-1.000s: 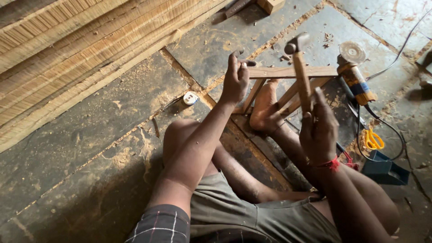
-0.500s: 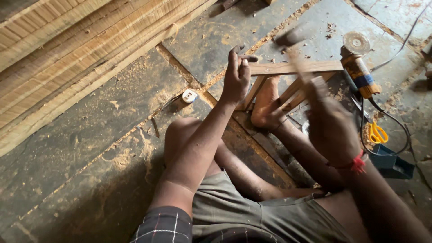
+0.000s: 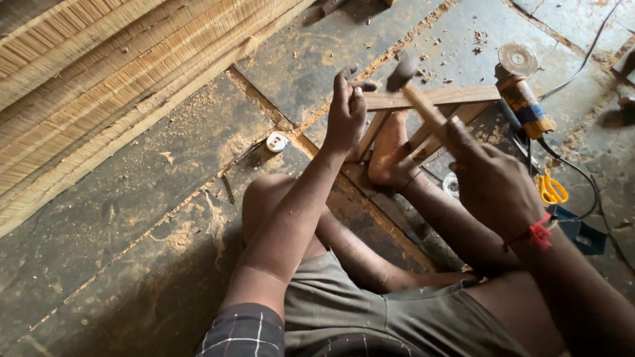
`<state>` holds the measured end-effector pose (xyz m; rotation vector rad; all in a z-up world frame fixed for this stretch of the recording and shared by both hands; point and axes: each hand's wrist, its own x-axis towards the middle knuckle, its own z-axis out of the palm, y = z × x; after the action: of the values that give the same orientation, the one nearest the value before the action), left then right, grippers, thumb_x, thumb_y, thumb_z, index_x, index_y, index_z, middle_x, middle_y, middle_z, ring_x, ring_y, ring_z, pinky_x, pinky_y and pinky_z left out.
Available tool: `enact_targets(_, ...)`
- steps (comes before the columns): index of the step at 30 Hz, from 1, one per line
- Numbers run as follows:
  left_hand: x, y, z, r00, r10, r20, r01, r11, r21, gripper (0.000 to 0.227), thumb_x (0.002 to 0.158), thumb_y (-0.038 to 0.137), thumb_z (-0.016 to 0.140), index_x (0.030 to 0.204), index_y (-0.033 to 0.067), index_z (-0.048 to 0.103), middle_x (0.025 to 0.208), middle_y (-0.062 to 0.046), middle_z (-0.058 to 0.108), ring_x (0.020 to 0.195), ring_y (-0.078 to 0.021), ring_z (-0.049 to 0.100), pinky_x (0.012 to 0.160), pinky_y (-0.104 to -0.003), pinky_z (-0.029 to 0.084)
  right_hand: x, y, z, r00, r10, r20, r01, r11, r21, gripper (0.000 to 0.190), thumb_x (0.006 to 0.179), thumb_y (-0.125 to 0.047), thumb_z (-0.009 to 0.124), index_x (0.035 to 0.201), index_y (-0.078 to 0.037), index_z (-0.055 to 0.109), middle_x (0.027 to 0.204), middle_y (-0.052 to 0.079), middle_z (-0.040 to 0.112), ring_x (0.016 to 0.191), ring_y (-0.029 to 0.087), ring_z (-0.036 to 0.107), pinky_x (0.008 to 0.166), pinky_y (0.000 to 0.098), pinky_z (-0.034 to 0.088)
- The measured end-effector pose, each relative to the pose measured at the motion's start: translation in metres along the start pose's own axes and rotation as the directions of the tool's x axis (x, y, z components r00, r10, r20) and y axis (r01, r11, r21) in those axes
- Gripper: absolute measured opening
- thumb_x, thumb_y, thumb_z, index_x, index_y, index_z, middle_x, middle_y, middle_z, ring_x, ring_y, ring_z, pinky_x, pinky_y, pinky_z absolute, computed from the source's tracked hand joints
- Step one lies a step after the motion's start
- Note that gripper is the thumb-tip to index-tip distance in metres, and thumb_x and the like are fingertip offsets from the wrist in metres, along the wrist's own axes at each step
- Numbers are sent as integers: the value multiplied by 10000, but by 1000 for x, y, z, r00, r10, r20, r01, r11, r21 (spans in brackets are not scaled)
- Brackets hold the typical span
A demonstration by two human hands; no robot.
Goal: The person assembles a wooden frame by positioning wooden slats and hammering nails into the joints while receiving help from an assistant who holds the pieces steady.
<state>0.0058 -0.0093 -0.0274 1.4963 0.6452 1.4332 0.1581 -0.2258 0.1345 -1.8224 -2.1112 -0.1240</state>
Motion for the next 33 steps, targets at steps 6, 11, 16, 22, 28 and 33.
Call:
enact_targets(6,-3,0,0,995,-98,-2,98,995,-4,454,1043,91,369,1493,67,311,1182,-160,698,941,-189,661,823,-332,545,-2,-5,-1,998,39,55,-22,959,-283,668,974,-41,604,1605,-40,383,968,226,700,643,311,685,541,439,547)
enact_targets(11,0,5,1,996,-83,-20,82,996,-39,395,1089,156,387,1469,53,366,1200,-147,700,959,-167,654,885,-327,554,2,0,3,993,112,34,-113,994,10,587,964,-48,590,1533,-46,447,941,244,705,693,334,694,593,410,570)
enact_targets(16,-24,0,-1,983,-179,-43,172,976,-132,466,1009,197,500,1449,57,437,1214,-134,704,707,-176,534,620,-347,453,-24,3,3,938,337,-79,-231,780,581,442,1070,-2,462,1509,-13,510,830,122,558,697,190,514,631,333,450)
enact_targets(22,-32,-17,-10,985,166,37,-157,971,-181,465,1038,107,680,1469,85,507,1169,-28,632,999,-84,560,891,-231,474,-27,11,16,976,219,12,-190,819,542,479,966,27,622,1427,-16,498,868,24,653,732,104,639,633,252,530)
enact_targets(28,-30,-23,-11,997,-70,15,72,953,-293,351,993,77,677,1326,86,565,823,88,370,698,-23,356,599,-207,318,-21,13,-9,961,13,-276,11,996,87,447,1106,-25,611,1549,-64,564,1066,182,704,853,173,713,695,319,581)
enact_targets(33,-31,-24,-11,999,-43,11,44,955,-294,315,977,65,724,1259,81,584,828,91,372,712,-25,382,616,-209,356,-8,-3,1,982,22,-187,-25,1000,-11,455,1029,-69,620,1483,-62,606,975,189,695,776,295,690,676,436,578)
